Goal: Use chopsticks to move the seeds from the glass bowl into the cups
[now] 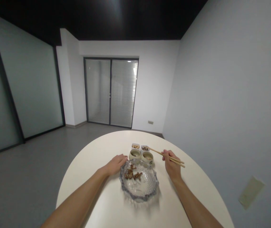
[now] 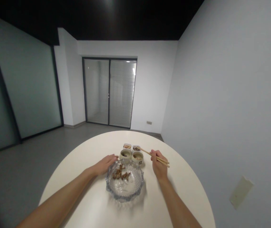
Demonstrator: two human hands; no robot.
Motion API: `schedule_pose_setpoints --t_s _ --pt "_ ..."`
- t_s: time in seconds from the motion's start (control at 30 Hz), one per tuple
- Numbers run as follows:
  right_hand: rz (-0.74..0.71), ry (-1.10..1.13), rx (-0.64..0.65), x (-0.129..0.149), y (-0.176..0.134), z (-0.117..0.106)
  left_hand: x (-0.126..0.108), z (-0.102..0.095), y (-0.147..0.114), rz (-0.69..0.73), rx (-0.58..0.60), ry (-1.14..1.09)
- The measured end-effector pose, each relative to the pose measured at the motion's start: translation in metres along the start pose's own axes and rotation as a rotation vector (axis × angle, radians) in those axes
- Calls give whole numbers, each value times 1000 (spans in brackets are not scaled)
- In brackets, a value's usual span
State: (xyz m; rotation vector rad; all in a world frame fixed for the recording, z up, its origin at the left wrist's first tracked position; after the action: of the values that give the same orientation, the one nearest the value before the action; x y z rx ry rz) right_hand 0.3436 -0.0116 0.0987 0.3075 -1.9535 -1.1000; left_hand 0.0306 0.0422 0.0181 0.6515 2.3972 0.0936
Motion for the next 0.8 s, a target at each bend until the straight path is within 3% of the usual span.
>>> schedule_pose_setpoints --t_s 0.33,0.57,0.8 --pt "10 263 -13 20 -8 -5 10 4 0 -72 21 -14" --pt "-84 295 244 41 -15 7 11 5 1 -103 47 -27" --pt "-231 176 419 56 -19 15 8 4 0 -133 45 -49"
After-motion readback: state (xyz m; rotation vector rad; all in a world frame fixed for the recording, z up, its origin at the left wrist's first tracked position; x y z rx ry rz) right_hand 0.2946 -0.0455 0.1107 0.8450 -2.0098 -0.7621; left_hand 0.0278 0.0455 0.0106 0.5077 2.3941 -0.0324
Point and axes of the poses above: each hand's wrist, its own y-axis towards the middle knuckle, its own z-axis out of the palm, x = y × z, the point moved 5 cm from there along y, towards the middle knuckle, and after that the axes turned 8 degrees about -z, right-handed, at the moved point
